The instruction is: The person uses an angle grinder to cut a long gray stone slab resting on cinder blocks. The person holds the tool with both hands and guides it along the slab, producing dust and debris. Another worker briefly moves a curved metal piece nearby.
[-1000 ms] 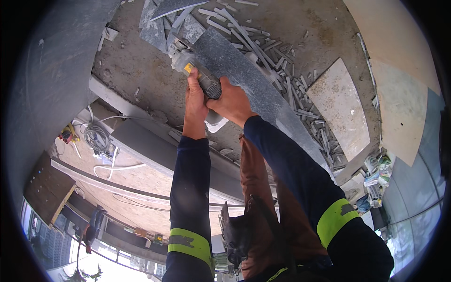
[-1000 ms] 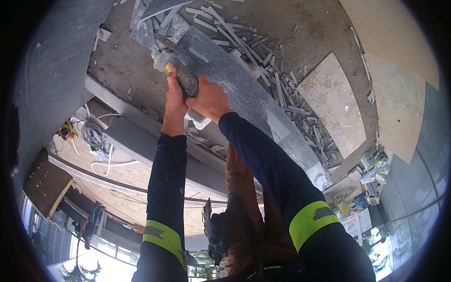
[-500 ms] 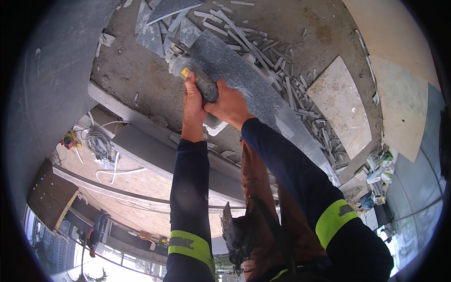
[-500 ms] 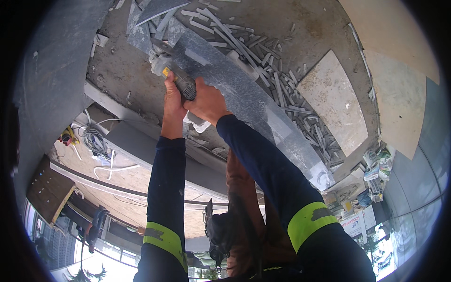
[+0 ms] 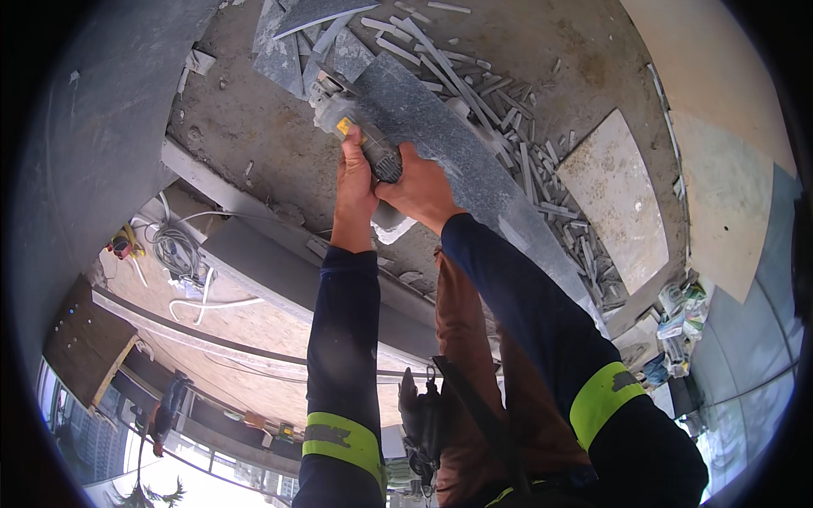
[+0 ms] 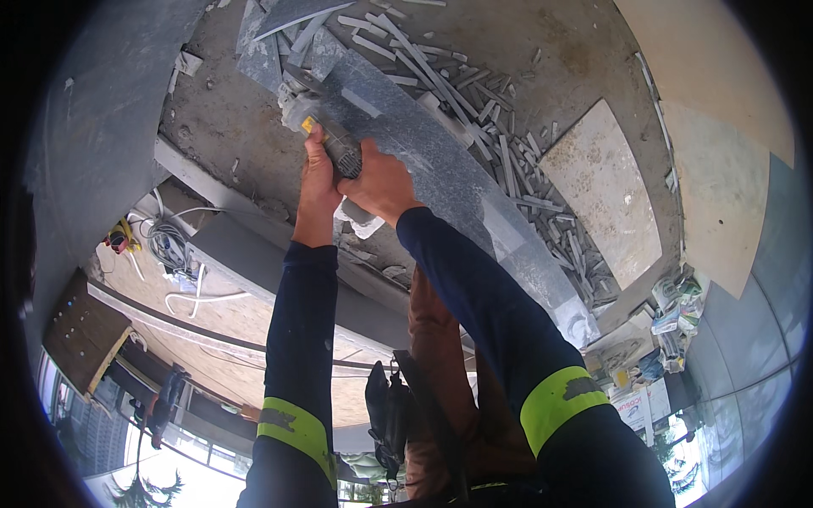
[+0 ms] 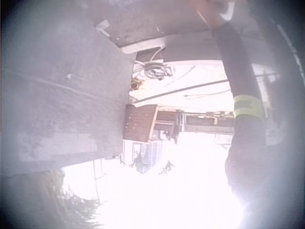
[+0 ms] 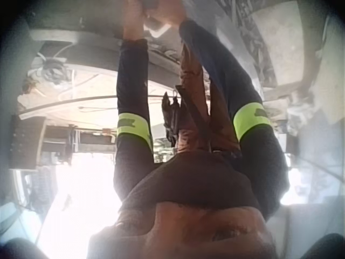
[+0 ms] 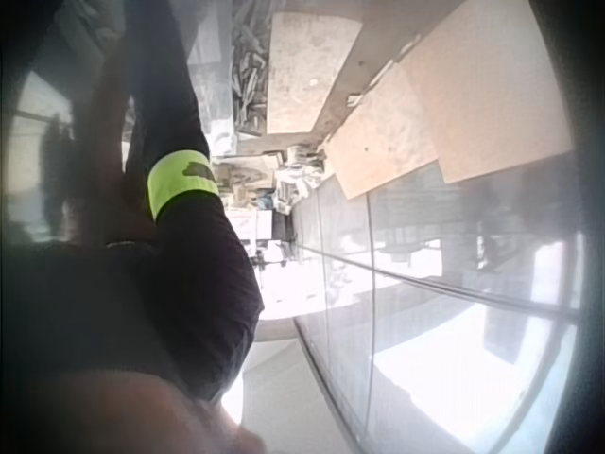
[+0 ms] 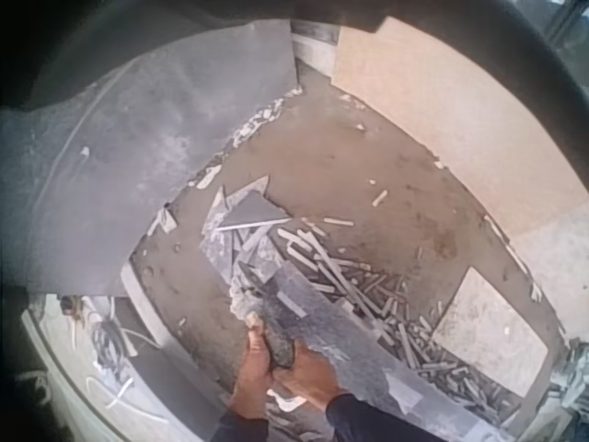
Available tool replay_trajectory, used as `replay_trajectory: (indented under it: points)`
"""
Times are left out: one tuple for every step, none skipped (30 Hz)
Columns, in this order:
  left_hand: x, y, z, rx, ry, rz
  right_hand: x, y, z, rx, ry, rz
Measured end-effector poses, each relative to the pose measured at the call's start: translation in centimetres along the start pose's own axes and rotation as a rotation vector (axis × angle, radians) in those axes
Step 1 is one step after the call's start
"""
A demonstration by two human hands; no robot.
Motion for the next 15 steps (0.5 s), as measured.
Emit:
replay_trajectory:
  points:
    - [0.03, -0.01, -0.01, 0.0, 0.007, -0.003, 0.0, -0.04, 0.04, 0.005, 0.004, -0.008]
    - [0.08, -0.01, -0.01, 0.001, 0.014, -0.005, -0.01, -0.09, 0.08, 0.009, 0.007, -0.015]
    - [0.1, -0.01, 0.01, 0.006, 0.012, -0.008, 0.0, -0.08, 0.08, 0.009, 0.008, -0.012]
    - [0.16, 0.0, 0.08, 0.011, 0.01, -0.01, 0.01, -0.07, 0.08, 0.008, 0.008, -0.008]
    - [0.18, -0.01, 0.1, 0.016, 0.008, -0.013, 0.01, -0.06, 0.07, 0.008, 0.008, -0.005]
    - [0.17, 0.0, 0.12, 0.009, 0.011, -0.012, -0.06, -0.01, 0.05, 0.013, 0.019, 0.003]
    - [0.12, -0.02, 0.12, 0.002, 0.014, -0.011, -0.14, 0.05, 0.04, 0.019, 0.03, 0.011]
    - [0.07, -0.05, 0.14, -0.005, 0.017, -0.01, -0.21, 0.11, 0.02, 0.024, 0.042, 0.019]
    - [0.03, -0.1, 0.19, -0.016, 0.018, 0.006, -0.21, 0.05, 0.05, 0.024, 0.043, 0.015]
    - [-0.02, -0.17, 0.28, -0.027, 0.02, 0.022, -0.22, 0.0, 0.12, 0.023, 0.045, 0.01]
    - [-0.04, -0.19, 0.35, -0.038, 0.021, 0.037, -0.22, -0.05, 0.17, 0.022, 0.046, 0.006]
    - [-0.13, -0.17, 0.4, -0.033, 0.023, 0.04, -0.18, -0.04, 0.17, 0.024, 0.047, 0.008]
    - [-0.23, -0.13, 0.42, -0.028, 0.024, 0.043, -0.14, -0.03, 0.17, 0.026, 0.048, 0.01]
    - [-0.36, -0.11, 0.43, -0.024, 0.025, 0.046, -0.09, 0.0, 0.17, 0.028, 0.05, 0.012]
    - [-0.25, -0.15, 0.4, -0.028, 0.015, 0.049, -0.14, 0.04, 0.16, 0.028, 0.05, 0.013]
Point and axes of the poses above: each hand's wrist, its own z-axis towards the middle knuckle, its own x-axis out of the palm, y = z × x, the point moved 1 cm from there along z, towards the middle knuckle, and after that the axes turned 4 degrees about y, right-handed, at the moved point
